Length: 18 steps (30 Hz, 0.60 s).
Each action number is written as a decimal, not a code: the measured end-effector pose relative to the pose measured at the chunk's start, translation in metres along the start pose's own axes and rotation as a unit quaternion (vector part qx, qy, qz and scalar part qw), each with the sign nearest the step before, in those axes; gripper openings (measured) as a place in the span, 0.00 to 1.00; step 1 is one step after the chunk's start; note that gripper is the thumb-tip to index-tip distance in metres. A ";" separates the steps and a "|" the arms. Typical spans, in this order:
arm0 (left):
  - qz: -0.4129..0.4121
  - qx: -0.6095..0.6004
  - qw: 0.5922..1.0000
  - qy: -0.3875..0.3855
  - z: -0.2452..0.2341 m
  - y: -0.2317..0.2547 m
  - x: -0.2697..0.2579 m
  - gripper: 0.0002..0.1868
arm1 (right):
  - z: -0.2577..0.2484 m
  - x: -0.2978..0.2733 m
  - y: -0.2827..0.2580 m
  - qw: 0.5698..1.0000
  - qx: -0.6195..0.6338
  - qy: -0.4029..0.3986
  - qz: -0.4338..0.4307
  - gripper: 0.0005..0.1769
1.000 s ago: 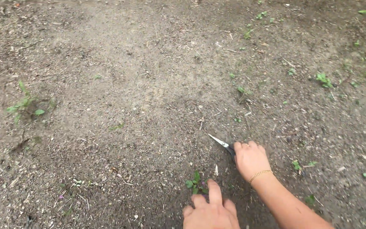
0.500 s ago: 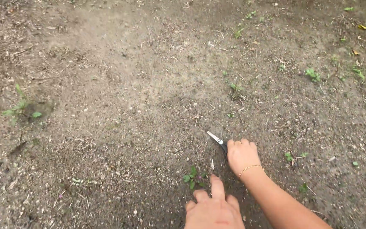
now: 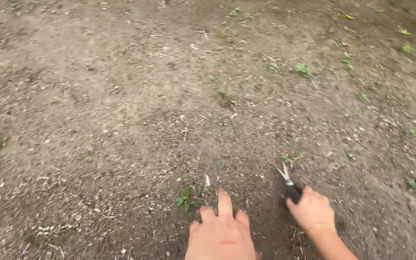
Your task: Trimming or pulling weeds from a garden bed using scissors.
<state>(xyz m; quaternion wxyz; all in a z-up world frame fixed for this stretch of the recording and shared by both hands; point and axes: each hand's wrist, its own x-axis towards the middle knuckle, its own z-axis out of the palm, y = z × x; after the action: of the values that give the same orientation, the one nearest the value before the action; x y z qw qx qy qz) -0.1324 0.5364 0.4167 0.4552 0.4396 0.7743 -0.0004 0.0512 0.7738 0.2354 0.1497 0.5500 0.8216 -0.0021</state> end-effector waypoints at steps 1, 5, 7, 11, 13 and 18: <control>0.003 0.005 1.000 -0.002 0.004 0.003 0.003 0.44 | 0.002 0.002 0.007 1.000 0.002 -0.001 0.005 0.32; 0.009 0.000 1.000 -0.007 0.005 0.015 0.008 0.44 | -0.005 0.017 0.014 0.997 -0.057 -0.024 0.036 0.37; 0.009 0.005 1.000 -0.014 0.000 0.019 0.004 0.44 | -0.013 0.022 0.005 0.996 -0.062 -0.041 0.042 0.37; -0.017 0.021 0.999 -0.038 -0.007 0.020 -0.002 0.46 | -0.012 0.044 -0.007 0.998 -0.056 -0.030 0.026 0.31; -0.026 0.027 0.998 -0.043 -0.008 0.021 -0.005 0.47 | 0.002 0.052 -0.003 0.997 -0.065 -0.038 0.029 0.29; -0.040 0.037 0.997 -0.054 -0.020 0.022 -0.011 0.47 | -0.007 0.020 -0.001 0.993 -0.065 0.042 -0.084 0.21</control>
<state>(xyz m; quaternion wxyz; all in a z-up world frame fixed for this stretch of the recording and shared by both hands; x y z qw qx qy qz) -0.1294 0.5503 0.4449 0.4794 0.4237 0.7653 -0.0708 0.0414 0.7927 0.2364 0.1493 0.4675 0.8691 0.0616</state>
